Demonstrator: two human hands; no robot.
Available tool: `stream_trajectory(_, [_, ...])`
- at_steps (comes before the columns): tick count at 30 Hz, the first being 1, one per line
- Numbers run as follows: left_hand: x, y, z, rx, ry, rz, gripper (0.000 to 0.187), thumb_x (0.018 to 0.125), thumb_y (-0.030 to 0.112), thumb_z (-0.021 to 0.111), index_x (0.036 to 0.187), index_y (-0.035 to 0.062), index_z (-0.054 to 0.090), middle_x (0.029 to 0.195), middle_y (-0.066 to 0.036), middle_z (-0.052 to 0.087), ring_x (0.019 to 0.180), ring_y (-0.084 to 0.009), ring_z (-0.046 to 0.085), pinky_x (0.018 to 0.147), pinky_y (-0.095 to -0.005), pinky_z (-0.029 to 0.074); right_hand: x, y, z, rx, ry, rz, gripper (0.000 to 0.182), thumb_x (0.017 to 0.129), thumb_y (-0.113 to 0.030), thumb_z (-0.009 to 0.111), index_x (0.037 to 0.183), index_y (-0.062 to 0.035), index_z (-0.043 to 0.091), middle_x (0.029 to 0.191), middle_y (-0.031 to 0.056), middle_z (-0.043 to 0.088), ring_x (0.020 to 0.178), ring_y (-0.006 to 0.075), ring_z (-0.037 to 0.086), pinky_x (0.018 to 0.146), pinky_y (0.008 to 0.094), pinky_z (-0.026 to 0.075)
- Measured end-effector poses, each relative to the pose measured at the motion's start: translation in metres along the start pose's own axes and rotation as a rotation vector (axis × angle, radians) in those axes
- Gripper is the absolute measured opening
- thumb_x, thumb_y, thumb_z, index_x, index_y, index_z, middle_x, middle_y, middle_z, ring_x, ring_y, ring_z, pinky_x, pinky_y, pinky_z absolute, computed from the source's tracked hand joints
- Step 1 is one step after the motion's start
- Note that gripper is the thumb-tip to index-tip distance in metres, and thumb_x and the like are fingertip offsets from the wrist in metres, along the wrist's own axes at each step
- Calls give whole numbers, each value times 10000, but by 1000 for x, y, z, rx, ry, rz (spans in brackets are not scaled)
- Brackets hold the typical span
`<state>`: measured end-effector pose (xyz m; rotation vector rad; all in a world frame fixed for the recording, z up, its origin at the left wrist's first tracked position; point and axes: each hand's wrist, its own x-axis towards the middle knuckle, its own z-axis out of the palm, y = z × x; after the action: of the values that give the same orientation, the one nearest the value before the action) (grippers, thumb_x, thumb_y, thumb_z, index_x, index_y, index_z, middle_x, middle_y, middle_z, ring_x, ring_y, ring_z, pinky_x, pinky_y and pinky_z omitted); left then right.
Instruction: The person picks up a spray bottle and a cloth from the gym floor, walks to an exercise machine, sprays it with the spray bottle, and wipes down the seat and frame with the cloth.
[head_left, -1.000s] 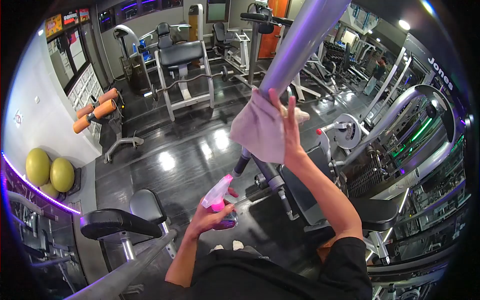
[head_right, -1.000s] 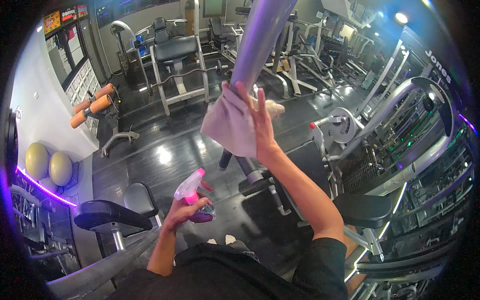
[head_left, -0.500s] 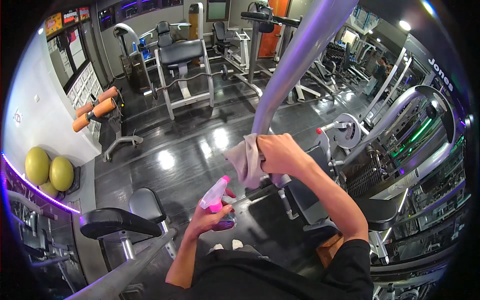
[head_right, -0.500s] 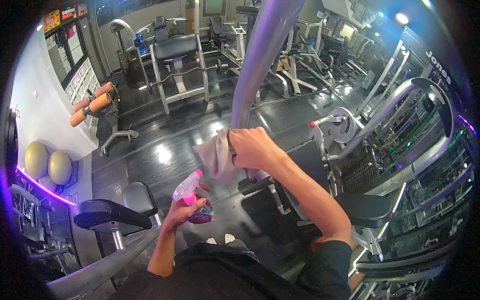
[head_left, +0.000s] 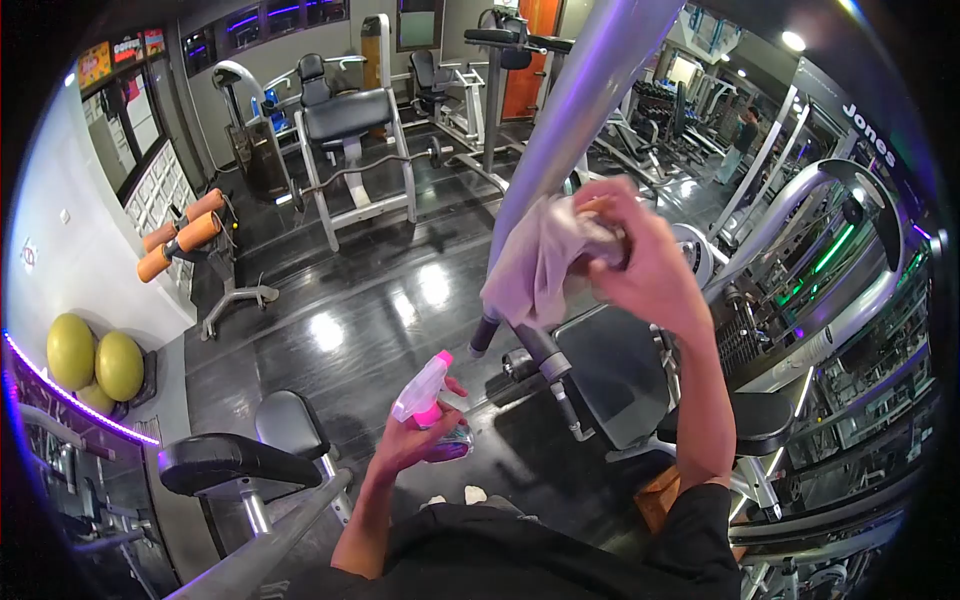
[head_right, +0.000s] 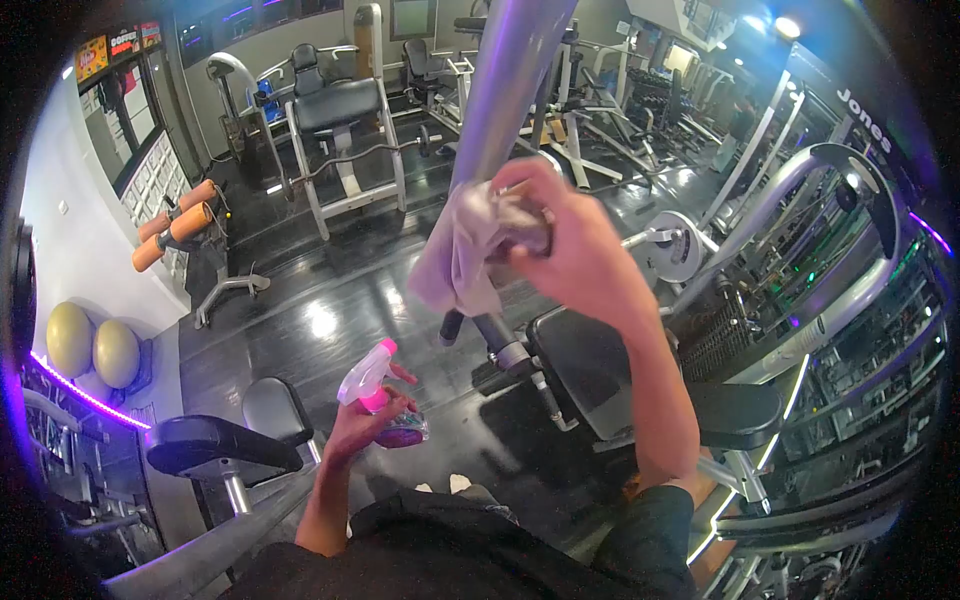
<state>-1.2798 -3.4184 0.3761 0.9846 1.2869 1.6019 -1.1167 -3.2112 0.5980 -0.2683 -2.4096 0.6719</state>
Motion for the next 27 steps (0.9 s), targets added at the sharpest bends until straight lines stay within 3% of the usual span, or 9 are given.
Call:
stream_trajectory(4, [7, 10, 3, 24, -25, 72, 473, 861, 45, 625, 1299, 34, 446, 1109, -70, 588, 847, -130, 637, 738, -295, 523, 0, 12, -18, 79, 432, -24, 390, 771, 13, 605, 1154, -9, 538, 1066, 94, 624, 1015, 147, 589, 864, 286, 471])
stream_trajectory(10, [20, 27, 9, 76, -58, 131, 504, 863, 25, 613, 1328, 31, 418, 1112, -77, 581, 844, -138, 638, 739, -295, 522, 34, 23, -30, 540, 1085, -376, 405, 759, -84, 641, 1160, -68, 584, 1169, 67, 593, 1081, 203, 570, 916, 319, 449])
stream_trajectory(13, [21, 31, 10, 48, -65, 118, 502, 862, 23, 614, 1325, 31, 421, 1114, -80, 580, 854, -141, 637, 754, -300, 520, 68, 18, -65, -414, 1192, -573, 377, 807, -127, 600, 1183, -102, 609, 1219, 118, 565, 1120, 288, 557, 940, 374, 437])
stream_trajectory(14, [21, 30, 10, 37, -75, 127, 502, 861, 23, 616, 1324, 33, 422, 1114, -82, 581, 858, -143, 636, 761, -303, 519, 73, 4, -71, -413, 1195, -577, 377, 807, -127, 600, 1183, -102, 609, 1219, 118, 565, 1120, 288, 557, 940, 374, 437])
stream_trajectory(17, [20, 29, 8, 37, -57, 129, 502, 860, 20, 618, 1323, 33, 423, 1115, -86, 582, 857, -145, 637, 771, -308, 519, 96, -50, -81, -845, 1267, -233, 400, 807, -103, 582, 1205, -113, 613, 1288, 172, 508, 1148, 349, 530, 971, 412, 411])
stream_trajectory(19, [18, 29, 7, 29, -36, 127, 505, 859, 18, 617, 1325, 34, 422, 1115, -86, 583, 857, -146, 637, 768, -307, 520, 131, -29, -104, -1181, 1454, -699, 564, 807, -179, 680, 1276, 24, 443, 1302, 193, 408, 1211, 345, 435, 1037, 428, 379])
stream_trajectory(23, [14, 27, -1, 51, 19, 121, 513, 859, 7, 610, 1333, 39, 418, 1118, -84, 583, 855, -147, 638, 756, -305, 527, 147, -47, -64, -501, 1138, -593, 634, 812, -183, 668, 1354, -5, 392, 1314, 200, 400, 1230, 376, 415, 1078, 424, 331])
stream_trajectory(25, [11, 26, -2, 48, 30, 121, 515, 859, 5, 608, 1335, 40, 417, 1121, -82, 583, 855, -148, 638, 751, -303, 528, 134, -42, -47, -551, 1125, -640, 739, 829, -226, 673, 1442, -103, 279, 1390, 188, 334, 1270, 392, 378, 1118, 400, 279])
stream_trajectory(27, [9, 28, -2, 43, 48, 125, 517, 859, 4, 606, 1338, 41, 415, 1123, -81, 583, 854, -148, 639, 746, -301, 529, 127, -23, -41, -552, 1252, -711, 382, 804, -71, 562, 1181, -75, 621, 1339, 199, 458, 1175, 360, 515, 989, 418, 397])
